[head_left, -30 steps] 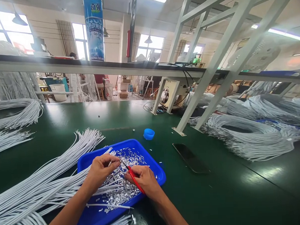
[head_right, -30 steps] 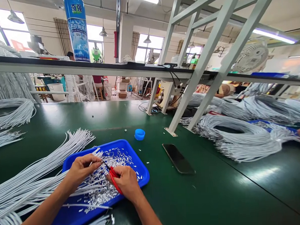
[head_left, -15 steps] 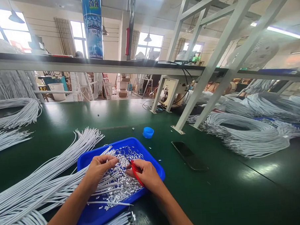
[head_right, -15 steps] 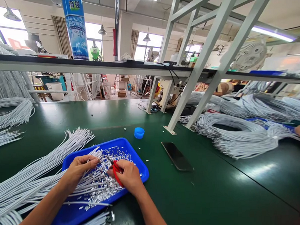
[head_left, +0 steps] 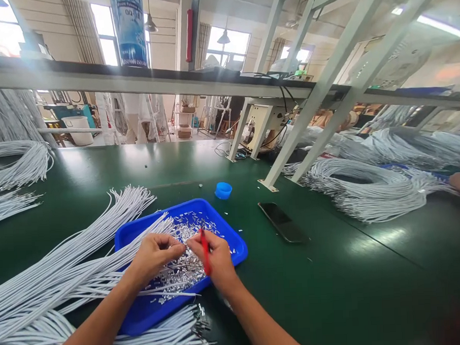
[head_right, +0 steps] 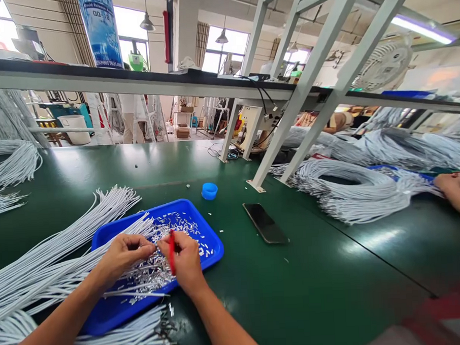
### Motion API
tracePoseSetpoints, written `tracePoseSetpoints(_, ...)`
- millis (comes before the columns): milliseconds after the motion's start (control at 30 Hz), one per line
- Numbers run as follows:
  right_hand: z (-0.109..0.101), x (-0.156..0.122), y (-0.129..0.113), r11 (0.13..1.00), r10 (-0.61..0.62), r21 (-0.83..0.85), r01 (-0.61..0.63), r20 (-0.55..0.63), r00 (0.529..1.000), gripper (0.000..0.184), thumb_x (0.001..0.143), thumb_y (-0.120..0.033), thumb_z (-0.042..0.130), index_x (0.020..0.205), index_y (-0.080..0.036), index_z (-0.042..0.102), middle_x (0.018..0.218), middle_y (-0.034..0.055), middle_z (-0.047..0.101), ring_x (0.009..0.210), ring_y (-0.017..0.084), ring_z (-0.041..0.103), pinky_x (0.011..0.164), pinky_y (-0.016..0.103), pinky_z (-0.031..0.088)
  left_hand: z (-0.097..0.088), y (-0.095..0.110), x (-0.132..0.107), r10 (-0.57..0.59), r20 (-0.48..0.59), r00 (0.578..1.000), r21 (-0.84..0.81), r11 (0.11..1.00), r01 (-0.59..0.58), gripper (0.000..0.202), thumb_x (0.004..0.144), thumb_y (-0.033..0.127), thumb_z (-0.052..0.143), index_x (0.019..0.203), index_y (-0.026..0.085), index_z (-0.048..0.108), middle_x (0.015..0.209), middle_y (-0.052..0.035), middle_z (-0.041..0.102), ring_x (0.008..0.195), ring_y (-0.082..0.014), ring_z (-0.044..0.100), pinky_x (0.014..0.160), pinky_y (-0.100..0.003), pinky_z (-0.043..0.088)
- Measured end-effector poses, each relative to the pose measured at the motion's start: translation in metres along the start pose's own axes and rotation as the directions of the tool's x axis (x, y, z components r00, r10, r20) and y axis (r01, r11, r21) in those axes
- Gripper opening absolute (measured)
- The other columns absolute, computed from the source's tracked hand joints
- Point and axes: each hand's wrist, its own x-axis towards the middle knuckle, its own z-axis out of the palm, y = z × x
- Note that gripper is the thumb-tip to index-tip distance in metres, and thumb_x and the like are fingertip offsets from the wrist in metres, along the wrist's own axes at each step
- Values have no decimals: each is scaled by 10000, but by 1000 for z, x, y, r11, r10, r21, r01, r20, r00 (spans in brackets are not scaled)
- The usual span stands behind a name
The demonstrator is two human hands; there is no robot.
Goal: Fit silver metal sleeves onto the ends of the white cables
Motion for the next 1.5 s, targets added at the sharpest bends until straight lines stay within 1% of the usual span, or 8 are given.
tracePoseSetpoints(100,4,-1,2,947,175,263,-184,60,983,208,764,-357,508,647,-187,480,504,-45,387,469,108,394,462,232,360,-1,3,-1,81,15,997,-12,997,-80,242,682,351,649,609,121,646,494,38,496,479,-86,367,466,-213,263)
tracePoseSetpoints(267,-1,-1,0,985,82,161,-65,-101,992,237,682,-339,639,548,-194,508,583,5,492,615,141,451,580,258,380,2,3,-1,-104,-3,995,-144,984,103,245,625,351,688,564,119,636,482,24,532,464,-89,408,464,-214,296)
tracePoseSetpoints(467,-24,16,1,947,139,321,-33,-314,939,290,756,-426,547,610,-195,448,537,-48,402,500,97,385,526,240,359,-9,3,0,-196,98,976,-277,936,216,224,608,331,727,661,115,698,509,21,556,464,-76,413,476,-212,302)
tracePoseSetpoints(567,-29,16,2,979,152,151,-134,-114,982,333,753,-461,562,595,-175,498,532,-37,421,488,92,373,484,227,323,-22,4,0,-165,243,956,-260,938,228,309,583,293,760,849,140,731,639,-7,618,584,-114,498,563,-228,372)
tracePoseSetpoints(667,-27,11,-3,993,67,-102,-59,80,995,280,769,-441,565,708,-169,583,633,-15,506,575,117,448,527,225,346,-32,4,-3,-79,321,944,-277,945,174,329,601,270,756,914,172,729,750,-15,616,692,-132,517,631,-234,395)
tracePoseSetpoints(867,-21,4,-19,899,-46,-409,157,268,962,236,786,-381,571,672,-174,572,705,14,573,668,149,502,598,240,354,-28,-5,-10,-186,67,980,-372,907,198,456,494,264,825,918,140,713,570,34,570,518,-89,483,540,-228,377)
tracePoseSetpoints(1100,-13,2,-10,752,10,-627,204,321,947,400,768,-399,579,494,-175,391,549,-28,468,536,108,390,498,239,214,-19,-10,-9,-239,-11,971,-506,839,201,281,498,298,822,674,116,698,529,-2,633,477,-95,518,514,-225,402)
tracePoseSetpoints(1500,-13,3,4,770,33,-607,198,347,937,434,756,-326,553,473,-169,263,485,-43,370,480,86,326,479,243,162,-17,-10,-9,-181,-47,982,-444,885,142,262,510,308,808,654,116,705,513,0,617,474,-91,486,510,-226,375)
